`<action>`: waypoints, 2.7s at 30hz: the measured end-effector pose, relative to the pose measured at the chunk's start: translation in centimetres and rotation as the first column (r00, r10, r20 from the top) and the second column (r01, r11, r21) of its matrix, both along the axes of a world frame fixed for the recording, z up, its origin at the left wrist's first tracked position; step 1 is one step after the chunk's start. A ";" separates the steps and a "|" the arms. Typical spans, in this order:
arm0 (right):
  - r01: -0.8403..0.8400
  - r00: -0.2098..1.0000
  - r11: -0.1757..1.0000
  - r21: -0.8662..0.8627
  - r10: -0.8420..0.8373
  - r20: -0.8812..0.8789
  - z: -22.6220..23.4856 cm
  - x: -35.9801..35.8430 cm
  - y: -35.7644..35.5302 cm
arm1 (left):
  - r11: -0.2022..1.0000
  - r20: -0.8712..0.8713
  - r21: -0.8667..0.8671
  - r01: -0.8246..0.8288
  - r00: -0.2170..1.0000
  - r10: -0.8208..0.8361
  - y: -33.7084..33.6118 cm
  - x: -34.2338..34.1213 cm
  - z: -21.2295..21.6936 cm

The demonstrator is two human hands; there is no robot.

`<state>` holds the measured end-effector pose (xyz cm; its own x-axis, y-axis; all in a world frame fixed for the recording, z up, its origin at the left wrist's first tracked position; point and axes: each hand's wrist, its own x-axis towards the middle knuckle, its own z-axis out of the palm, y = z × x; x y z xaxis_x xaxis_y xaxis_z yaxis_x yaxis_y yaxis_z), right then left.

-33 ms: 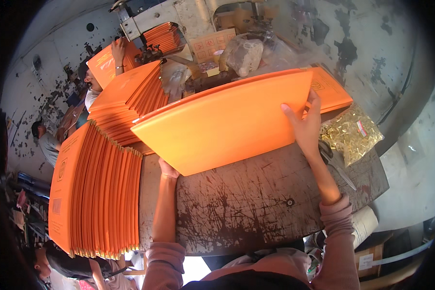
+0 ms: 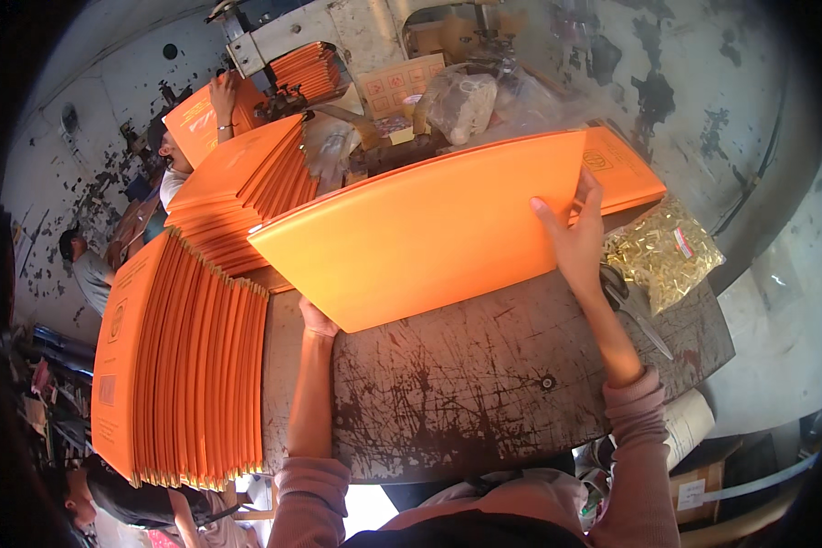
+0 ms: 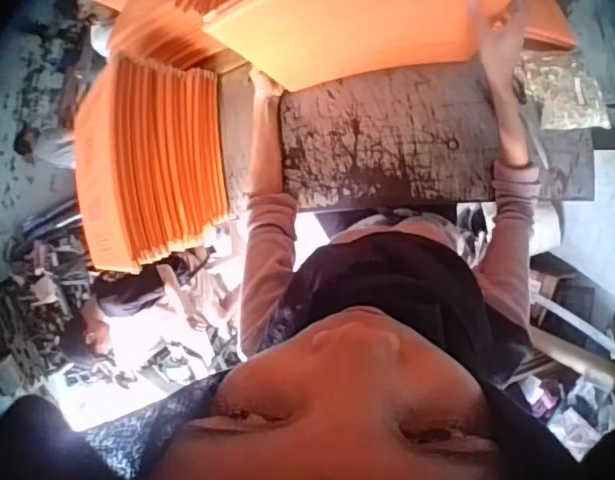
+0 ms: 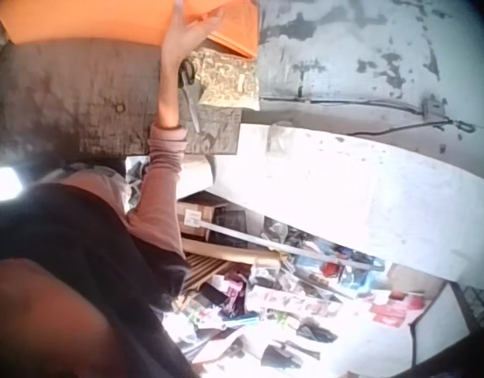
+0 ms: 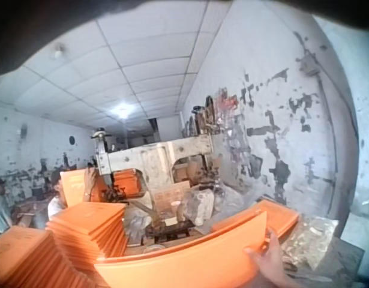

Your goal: The person adds metal corner protectors to orange plastic folders by hand and using a small wooden tool to press them into place.

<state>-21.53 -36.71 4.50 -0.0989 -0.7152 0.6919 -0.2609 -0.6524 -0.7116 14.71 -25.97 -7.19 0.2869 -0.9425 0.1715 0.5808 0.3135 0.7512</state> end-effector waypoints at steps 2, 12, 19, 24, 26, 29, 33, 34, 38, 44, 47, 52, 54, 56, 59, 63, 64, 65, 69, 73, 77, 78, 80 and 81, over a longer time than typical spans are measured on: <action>-0.078 0.991 0.994 0.072 0.070 0.113 -2.0 0.2 -1.0 | 0.998 -0.045 -0.023 0.064 0.997 -0.065 0.0 0.5 -0.1; 0.047 0.993 0.984 0.172 -0.027 -0.115 -5.1 -1.1 0.3 | 0.961 0.273 0.095 0.260 0.922 -0.276 2.8 -1.6 6.4; -0.884 0.418 0.368 0.289 0.343 0.841 3.3 -3.2 12.0 | 0.976 0.947 -0.150 0.161 0.306 0.095 9.8 -8.1 15.5; -0.877 0.364 0.379 0.295 0.124 0.923 3.7 -6.6 14.8 | 0.842 0.941 -0.233 0.486 -0.106 0.322 12.1 -16.4 18.2; -0.845 0.467 0.357 0.397 0.135 0.874 3.3 -7.5 13.5 | 0.852 0.916 -0.207 0.480 -0.210 0.341 13.0 -17.5 16.4; -0.716 0.629 0.550 0.430 0.240 0.740 5.9 -6.7 12.4 | 0.891 0.771 -0.235 0.390 -0.484 0.415 15.2 -19.7 14.4; -0.460 0.882 0.870 0.175 0.424 0.207 10.3 -5.3 10.7 | 0.948 0.878 -0.116 0.297 -0.415 0.238 16.3 -20.0 13.0; -0.464 0.880 0.867 0.180 0.428 0.205 11.7 -5.0 11.2 | 0.958 0.911 -0.143 0.247 -0.346 0.225 16.4 -19.4 12.6; -0.338 0.832 0.914 -0.225 0.179 -0.526 11.3 -1.4 11.8 | 0.966 0.956 -0.258 -0.032 0.137 0.260 16.9 -16.8 10.2; -0.523 0.601 0.683 -0.510 -0.128 -0.789 4.5 0.7 17.2 | 0.938 0.179 -0.013 -0.345 0.923 0.342 17.9 -11.1 7.4; -0.548 0.558 0.710 -0.442 -0.083 -0.826 0.5 1.1 20.5 | 0.989 0.058 -0.084 -0.124 0.990 0.129 19.4 -10.1 5.9; -0.533 0.556 0.772 -0.347 0.011 -0.831 -3.3 2.3 22.6 | 0.985 0.123 0.003 -0.172 0.978 0.170 19.4 -9.7 4.3; -0.520 0.578 0.793 -0.319 0.051 -0.815 -5.0 2.5 22.6 | 0.977 0.192 0.082 -0.195 0.965 0.176 18.8 -9.7 4.6; -0.511 0.589 0.824 -0.244 0.129 -0.798 -6.4 2.4 22.5 | 0.968 0.342 0.114 -0.224 0.923 0.174 18.6 -9.6 4.6; -0.559 0.511 0.822 -0.108 0.239 -0.826 -7.8 1.8 21.6 | 0.942 0.560 0.147 -0.301 0.811 0.171 19.0 -9.4 4.2; -0.511 0.519 0.860 -0.001 0.307 -0.798 -7.7 0.8 21.2 | 0.923 0.683 0.158 -0.351 0.714 0.154 19.9 -9.5 3.8; -0.524 0.503 0.851 0.014 0.323 -0.801 -7.3 0.6 21.0 | 0.927 0.671 0.136 -0.350 0.721 0.174 20.1 -9.5 3.8; -0.532 0.500 0.847 0.022 0.334 -0.799 -7.1 0.4 20.9 | 0.932 0.657 0.109 -0.344 0.729 0.192 20.0 -9.6 3.7; -0.525 0.471 0.851 0.018 0.307 -0.827 -6.5 0.3 20.6 | 0.924 0.627 0.124 -0.363 0.750 0.211 20.1 -9.2 3.3; -0.545 0.435 0.837 0.050 0.334 -0.836 -5.4 0.6 19.9 | 0.897 0.549 0.138 -0.420 0.787 0.284 20.3 -9.3 3.5; -0.550 0.424 0.835 0.030 0.310 -0.851 -3.8 0.6 19.6 | 0.886 0.354 0.207 -0.415 0.876 0.328 20.5 -8.7 3.3; -0.546 0.443 0.838 -0.010 0.278 -0.852 -3.0 0.5 19.6 | 0.893 0.303 0.215 -0.395 0.896 0.324 20.5 -8.6 3.2; -0.545 0.460 0.837 -0.051 0.247 -0.853 -1.1 0.4 19.7 | 0.892 0.278 0.219 -0.395 0.902 0.330 20.6 -8.5 3.2; -0.498 0.488 0.856 -0.137 0.146 -0.860 0.0 0.2 19.8 | 0.893 0.253 0.225 -0.391 0.908 0.334 20.5 -8.5 3.1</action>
